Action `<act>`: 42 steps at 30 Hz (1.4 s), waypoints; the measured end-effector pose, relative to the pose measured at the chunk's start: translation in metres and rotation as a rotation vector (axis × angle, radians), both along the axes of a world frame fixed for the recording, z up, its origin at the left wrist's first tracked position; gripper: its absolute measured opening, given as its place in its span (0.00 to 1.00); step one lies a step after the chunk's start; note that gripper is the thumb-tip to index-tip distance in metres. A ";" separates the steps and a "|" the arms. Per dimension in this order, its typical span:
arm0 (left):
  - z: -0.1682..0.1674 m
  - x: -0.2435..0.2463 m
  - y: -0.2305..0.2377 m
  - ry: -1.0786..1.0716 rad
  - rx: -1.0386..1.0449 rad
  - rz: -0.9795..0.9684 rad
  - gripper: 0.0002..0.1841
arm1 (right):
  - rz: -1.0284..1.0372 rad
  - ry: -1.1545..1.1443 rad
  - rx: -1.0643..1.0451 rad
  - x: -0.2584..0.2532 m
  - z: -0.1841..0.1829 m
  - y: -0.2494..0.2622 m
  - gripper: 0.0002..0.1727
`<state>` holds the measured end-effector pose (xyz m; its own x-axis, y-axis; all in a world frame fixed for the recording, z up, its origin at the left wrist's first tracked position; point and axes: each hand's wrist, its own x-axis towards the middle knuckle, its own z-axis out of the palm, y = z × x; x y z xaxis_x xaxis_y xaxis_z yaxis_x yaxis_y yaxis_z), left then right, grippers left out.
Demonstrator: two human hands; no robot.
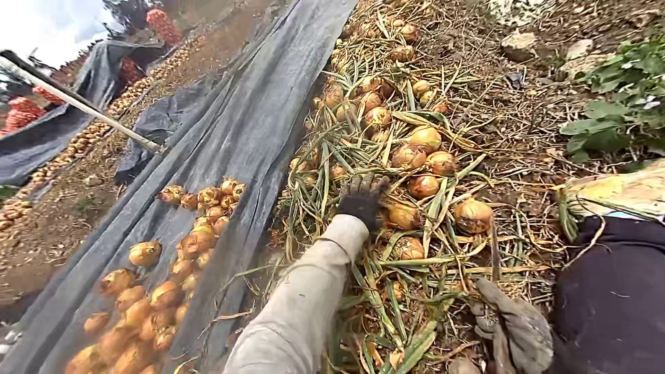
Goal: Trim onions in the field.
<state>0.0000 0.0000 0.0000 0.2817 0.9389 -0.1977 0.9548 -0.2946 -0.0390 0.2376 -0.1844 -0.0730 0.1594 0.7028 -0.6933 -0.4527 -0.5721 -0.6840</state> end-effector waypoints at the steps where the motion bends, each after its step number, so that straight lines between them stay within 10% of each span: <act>1: -0.005 0.001 0.010 0.040 -0.035 0.050 0.56 | 0.005 0.025 -0.002 0.007 -0.009 0.000 0.18; 8: -0.048 -0.094 -0.087 0.322 -0.340 0.413 0.31 | -0.187 0.126 0.160 0.040 0.007 0.004 0.14; 11: -0.032 -0.140 -0.102 0.476 -0.640 0.551 0.43 | -0.219 0.164 0.181 0.049 0.013 -0.004 0.16; 17: 0.084 -0.029 -0.002 0.102 -0.030 0.290 0.22 | -0.172 0.194 0.181 0.046 0.001 -0.010 0.06; 21: 0.070 0.055 0.081 -0.006 0.000 -0.017 0.18 | -0.053 0.017 0.067 0.035 0.006 -0.009 0.26; 26: -0.008 0.038 0.088 0.148 -0.134 0.092 0.30 | -0.237 0.107 0.214 0.051 0.000 -0.005 0.15; 31: 0.018 -0.024 0.018 -0.027 -0.013 0.355 0.41 | -0.425 0.304 0.281 0.060 -0.003 -0.005 0.13; 36: 0.035 -0.044 0.028 -0.341 -0.325 0.614 0.21 | -0.362 0.321 0.248 0.048 0.003 -0.005 0.12; 42: -0.048 -0.026 0.021 -0.078 -0.081 0.821 0.58 | -0.182 0.258 0.283 0.042 0.004 -0.009 0.18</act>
